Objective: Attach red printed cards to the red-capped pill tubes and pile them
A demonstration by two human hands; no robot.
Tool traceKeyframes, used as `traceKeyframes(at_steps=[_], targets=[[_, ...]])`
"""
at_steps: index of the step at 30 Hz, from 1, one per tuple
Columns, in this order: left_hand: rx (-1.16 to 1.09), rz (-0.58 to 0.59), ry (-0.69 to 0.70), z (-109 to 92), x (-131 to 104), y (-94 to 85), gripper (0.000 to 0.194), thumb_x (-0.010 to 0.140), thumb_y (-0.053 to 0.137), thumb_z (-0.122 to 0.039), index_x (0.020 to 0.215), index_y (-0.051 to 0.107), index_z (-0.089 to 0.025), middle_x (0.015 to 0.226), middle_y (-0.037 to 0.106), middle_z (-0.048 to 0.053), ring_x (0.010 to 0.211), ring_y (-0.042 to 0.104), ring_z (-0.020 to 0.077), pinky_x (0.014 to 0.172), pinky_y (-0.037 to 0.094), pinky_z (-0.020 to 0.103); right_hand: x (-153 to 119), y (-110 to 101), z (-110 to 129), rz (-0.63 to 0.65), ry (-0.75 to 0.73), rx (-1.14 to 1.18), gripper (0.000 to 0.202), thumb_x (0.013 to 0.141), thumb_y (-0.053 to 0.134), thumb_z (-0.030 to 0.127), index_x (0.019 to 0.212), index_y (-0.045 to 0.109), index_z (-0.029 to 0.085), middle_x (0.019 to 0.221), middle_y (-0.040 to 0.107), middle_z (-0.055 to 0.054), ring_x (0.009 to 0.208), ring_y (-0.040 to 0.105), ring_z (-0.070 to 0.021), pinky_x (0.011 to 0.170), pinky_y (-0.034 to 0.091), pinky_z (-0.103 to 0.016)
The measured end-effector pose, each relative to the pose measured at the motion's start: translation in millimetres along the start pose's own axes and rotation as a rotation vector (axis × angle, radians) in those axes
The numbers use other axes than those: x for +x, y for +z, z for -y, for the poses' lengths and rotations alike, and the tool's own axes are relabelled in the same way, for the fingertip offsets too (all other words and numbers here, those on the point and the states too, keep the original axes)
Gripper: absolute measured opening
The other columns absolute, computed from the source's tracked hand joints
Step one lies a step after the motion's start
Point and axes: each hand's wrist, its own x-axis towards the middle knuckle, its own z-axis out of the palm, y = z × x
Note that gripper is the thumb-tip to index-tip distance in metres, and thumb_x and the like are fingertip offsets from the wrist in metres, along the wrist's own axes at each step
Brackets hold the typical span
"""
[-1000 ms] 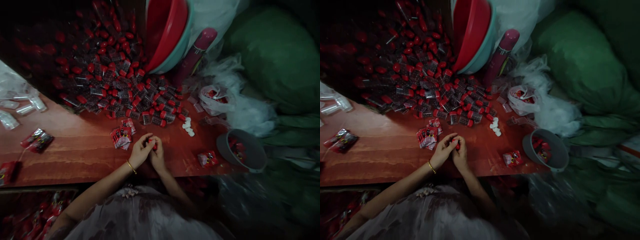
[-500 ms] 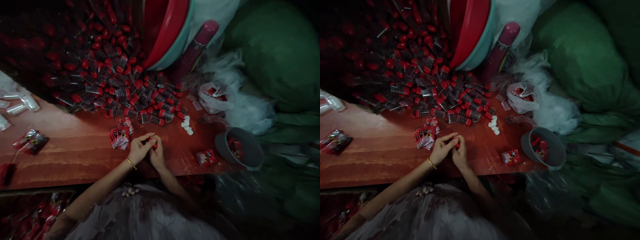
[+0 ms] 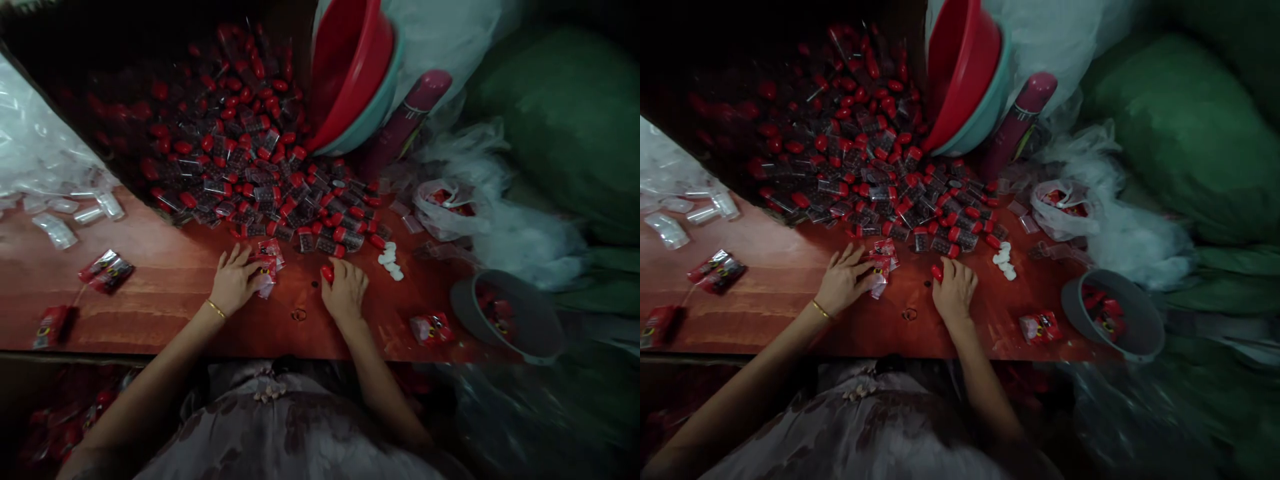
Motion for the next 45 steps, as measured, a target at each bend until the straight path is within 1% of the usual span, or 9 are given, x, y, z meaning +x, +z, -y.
traceKeyframes(at_steps=[5, 12, 18, 21, 27, 33, 38, 43, 45], targets=[[0.048, -0.01, -0.037, 8.2, -3.2, 18.3, 0.024, 0.079, 0.059, -0.035, 0.098, 0.072, -0.03, 0.128, 0.059, 0.009, 0.131, 0.037, 0.0347, 0.105, 0.024, 0.057, 1.8, 3.9, -2.5, 0.035, -0.11, 0.017, 0.06, 0.077, 0.057, 0.051, 0.123, 0.048, 0.014, 0.117, 0.054, -0.017, 0.109, 0.044, -0.0332, 0.095, 0.027, -0.054], [-0.076, -0.214, -0.118, -5.9, -6.5, 18.8, 0.026, 0.081, 0.054, -0.035, 0.098, 0.072, -0.026, 0.13, 0.056, 0.01, 0.131, 0.037, 0.0332, 0.107, 0.023, 0.054, -8.7, -12.6, 41.5, -0.018, -0.156, 0.385, 0.028, 0.083, 0.056, 0.033, 0.107, 0.058, 0.019, 0.103, 0.063, -0.011, 0.1, 0.054, -0.0248, 0.091, 0.039, -0.043], [-0.386, -0.259, -0.185, -36.0, -8.6, 5.9, 0.026, 0.081, 0.055, -0.035, 0.101, 0.071, -0.028, 0.13, 0.057, 0.006, 0.129, 0.041, 0.0283, 0.108, 0.025, 0.051, -0.3, 6.8, 95.4, 0.21, 0.198, 1.043, 0.022, 0.083, 0.054, 0.039, 0.093, 0.061, 0.02, 0.085, 0.066, -0.002, 0.077, 0.059, -0.0159, 0.071, 0.048, -0.029], [-0.657, -0.247, -0.262, -44.5, -14.2, 4.7, 0.033, 0.077, 0.061, -0.036, 0.108, 0.068, -0.026, 0.125, 0.061, 0.007, 0.122, 0.049, 0.0259, 0.106, 0.032, 0.044, 2.0, 8.7, 102.3, 0.174, 0.294, 1.133, 0.022, 0.083, 0.054, 0.039, 0.075, 0.06, 0.019, 0.068, 0.061, 0.002, 0.064, 0.055, -0.013, 0.062, 0.046, -0.024], [-1.428, 0.069, -0.73, -52.1, -22.6, 3.8, 0.039, 0.057, 0.077, -0.048, 0.071, 0.069, -0.013, 0.07, 0.07, 0.007, 0.064, 0.065, 0.0166, 0.058, 0.052, 0.026, -10.3, 0.2, 91.7, 0.13, 0.199, 0.993, 0.03, 0.087, 0.047, 0.037, 0.063, 0.048, 0.02, 0.057, 0.048, 0.004, 0.054, 0.044, -0.0102, 0.053, 0.036, -0.023], [-1.569, -0.097, -0.877, -65.8, -22.4, 10.9, 0.04, 0.043, 0.086, -0.035, 0.072, 0.069, -0.014, 0.073, 0.071, 0.004, 0.059, 0.062, 0.0117, 0.054, 0.051, 0.022, -21.0, 3.1, 91.5, 0.097, 0.111, 0.838, 0.03, 0.092, 0.039, 0.033, 0.065, 0.044, 0.022, 0.059, 0.048, 0.003, 0.056, 0.045, -0.0113, 0.054, 0.036, -0.024], [-1.526, -0.147, -0.874, -59.9, -16.4, 10.6, 0.039, 0.044, 0.086, -0.034, 0.072, 0.069, -0.012, 0.069, 0.07, 0.003, 0.059, 0.062, 0.0108, 0.056, 0.052, 0.021, -12.3, -8.1, 68.8, 0.136, -0.071, 0.557, 0.019, 0.092, 0.04, 0.03, 0.088, 0.057, 0.022, 0.089, 0.061, -0.006, 0.086, 0.055, -0.0196, 0.08, 0.041, -0.035], [-1.411, -0.094, -0.782, -57.6, -12.5, 13.4, 0.039, 0.048, 0.083, -0.038, 0.074, 0.07, -0.014, 0.071, 0.069, 0.002, 0.061, 0.061, 0.0113, 0.057, 0.05, 0.021, 0.7, -11.8, 11.3, 0.052, 0.083, 0.143, 0.055, 0.072, 0.067, 0.047, 0.115, 0.053, 0.017, 0.119, 0.053, -0.017, 0.108, 0.045, -0.0341, 0.091, 0.033, -0.052], [-1.362, -0.026, -0.688, -60.3, -14.0, 18.2, 0.035, 0.051, 0.082, -0.04, 0.073, 0.071, -0.014, 0.069, 0.069, 0.001, 0.061, 0.06, 0.0113, 0.059, 0.05, 0.023, 2.3, -9.4, -6.0, 0.109, 0.069, 0.15, 0.045, 0.074, 0.065, 0.038, 0.112, 0.054, 0.018, 0.117, 0.055, -0.016, 0.107, 0.047, -0.0331, 0.09, 0.036, -0.053]])
